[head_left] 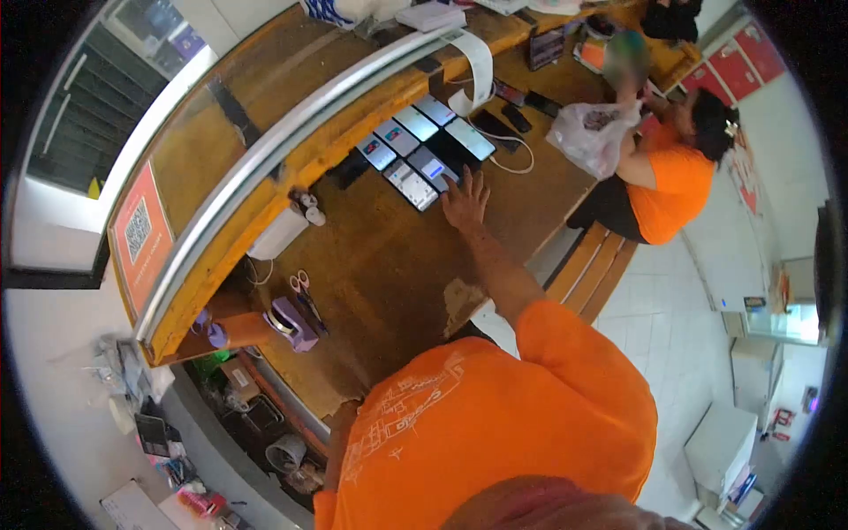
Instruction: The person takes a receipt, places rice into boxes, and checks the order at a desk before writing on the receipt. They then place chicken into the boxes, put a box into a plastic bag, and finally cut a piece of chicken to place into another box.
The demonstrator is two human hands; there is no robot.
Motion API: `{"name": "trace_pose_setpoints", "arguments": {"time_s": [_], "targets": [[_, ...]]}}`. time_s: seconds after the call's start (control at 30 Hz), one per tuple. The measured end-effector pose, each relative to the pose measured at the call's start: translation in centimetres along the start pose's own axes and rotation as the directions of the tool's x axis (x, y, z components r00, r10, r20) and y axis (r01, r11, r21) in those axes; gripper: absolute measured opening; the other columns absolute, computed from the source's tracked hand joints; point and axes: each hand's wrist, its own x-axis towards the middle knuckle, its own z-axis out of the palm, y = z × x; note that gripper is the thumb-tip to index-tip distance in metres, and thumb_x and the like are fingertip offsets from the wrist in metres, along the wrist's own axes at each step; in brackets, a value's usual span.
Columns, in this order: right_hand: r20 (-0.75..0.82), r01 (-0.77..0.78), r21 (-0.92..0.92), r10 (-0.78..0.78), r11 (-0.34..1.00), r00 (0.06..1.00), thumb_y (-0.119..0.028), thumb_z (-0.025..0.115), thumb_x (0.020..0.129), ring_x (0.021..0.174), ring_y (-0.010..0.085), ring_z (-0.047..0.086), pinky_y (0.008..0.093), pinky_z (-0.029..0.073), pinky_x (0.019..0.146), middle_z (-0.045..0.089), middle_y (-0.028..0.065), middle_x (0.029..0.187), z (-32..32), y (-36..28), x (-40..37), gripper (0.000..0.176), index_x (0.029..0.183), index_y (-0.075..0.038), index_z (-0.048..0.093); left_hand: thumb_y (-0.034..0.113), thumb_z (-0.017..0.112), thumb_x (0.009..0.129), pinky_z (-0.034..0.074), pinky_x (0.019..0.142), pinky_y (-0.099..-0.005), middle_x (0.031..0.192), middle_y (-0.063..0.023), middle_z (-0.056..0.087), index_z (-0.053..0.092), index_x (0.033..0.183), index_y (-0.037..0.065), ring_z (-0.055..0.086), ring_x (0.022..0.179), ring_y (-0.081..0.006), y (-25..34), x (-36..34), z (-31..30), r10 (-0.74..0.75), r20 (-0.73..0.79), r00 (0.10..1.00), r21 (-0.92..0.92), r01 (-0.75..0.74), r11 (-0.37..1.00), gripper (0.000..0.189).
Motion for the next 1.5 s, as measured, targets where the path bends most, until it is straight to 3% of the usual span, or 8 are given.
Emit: {"name": "trace_pose_setpoints", "arguments": {"time_s": [0.2,0.5,0.7,1.07,1.2,1.23,1.33,1.5], "targets": [[0.122,0.209,-0.172,-0.190,0.963,0.974,-0.037,0.048,0.087,0.138,0.0432,0.009,0.0656,0.014,0.106,0.020,0.0117,0.149,2.9,2.2,6.9,0.045,0.132,-0.030,0.047,0.030,0.061,0.086,0.049,0.076,-0.0389,0.101,-0.0156,0.066,0.064,0.109,0.011,0.064,0.089,-0.0312,13.0,5.2,-7.6,-0.147,0.004,0.989,-0.380,0.137,0.915,0.030],[-0.176,0.196,0.191,-0.163,0.962,0.971,-0.018,0.060,0.079,0.127,0.0378,0.031,0.0562,0.026,0.102,0.041,0.0146,0.131,-2.2,5.2,11.1,0.034,0.113,-0.016,0.058,0.012,0.060,0.088,0.048,0.079,-0.0339,0.098,-0.0110,0.066,0.059,0.105,-0.003,0.061,0.090,-0.0199,23.5,33.0,-23.5,0.019,-0.733,0.680,-0.455,-0.511,0.729,0.022],[-0.206,0.119,0.084,-0.100,0.989,0.973,-0.011,0.062,0.078,0.116,0.0382,0.043,0.0533,0.033,0.097,0.053,0.0168,0.116,-3.3,13.1,11.0,0.024,0.102,-0.007,0.065,0.013,0.061,0.087,0.049,0.076,-0.0363,0.098,-0.0122,0.066,0.048,0.118,0.002,0.062,0.088,-0.0221,27.6,42.2,-32.5,0.075,-0.312,0.947,0.353,0.042,0.935,0.035],[-0.032,-0.007,0.291,0.017,0.957,0.999,-0.007,0.063,0.077,0.115,0.0371,0.045,0.0509,0.034,0.097,0.056,0.0130,0.108,-2.6,10.2,4.8,0.016,0.093,-0.004,0.064,0.013,0.063,0.086,0.052,0.071,-0.0406,0.099,-0.0142,0.065,0.026,0.142,0.009,0.064,0.085,-0.0260,29.5,36.1,-31.5,0.079,0.007,0.997,0.597,-0.067,0.800,0.067],[0.083,0.254,0.668,-0.409,0.700,0.909,-0.013,0.064,0.082,0.105,0.0311,0.054,0.0429,0.042,0.094,0.058,0.0134,0.106,-3.3,4.5,2.9,0.024,0.104,-0.007,0.061,0.009,0.066,0.083,0.052,0.064,-0.0396,0.098,-0.0149,0.064,0.008,0.149,0.018,0.065,0.079,-0.0249,28.1,29.5,-26.6,0.318,-0.175,0.932,0.367,-0.238,0.899,0.088],[0.263,0.031,0.817,-0.420,0.576,0.869,-0.017,0.065,0.083,0.106,0.0270,0.055,0.0412,0.043,0.093,0.058,0.0136,0.109,-2.2,3.1,1.6,0.028,0.108,-0.006,0.059,0.009,0.066,0.083,0.052,0.064,-0.0396,0.098,-0.0149,0.064,0.008,0.149,0.018,0.065,0.079,-0.0249,28.9,27.6,-25.5,0.315,-0.181,0.932,0.355,-0.237,0.905,0.088],[0.311,-0.036,0.909,-0.619,0.415,0.721,-0.021,0.065,0.086,0.106,0.0177,0.056,0.0358,0.045,0.090,0.059,0.0111,0.114,-6.9,-3.2,-1.3,0.032,0.113,-0.005,0.057,0.004,0.071,0.078,0.049,0.057,-0.0311,0.096,-0.0111,0.062,0.017,0.147,0.012,0.061,0.070,-0.0174,31.6,22.3,-23.5,0.198,-0.427,0.882,-0.690,-0.459,0.560,0.088],[0.237,-0.008,0.940,-0.637,0.341,0.734,-0.021,0.061,0.089,0.094,0.0163,0.060,0.0311,0.047,0.083,0.064,0.0099,0.100,-15.8,-12.6,-2.2,0.029,0.110,-0.001,0.058,-0.003,0.070,0.076,0.048,0.074,-0.0294,0.100,-0.0151,0.061,0.059,0.113,-0.001,0.061,0.086,-0.0226,34.6,15.3,-31.5,0.245,-0.968,0.054,0.137,-0.705,0.696,0.038]]}}
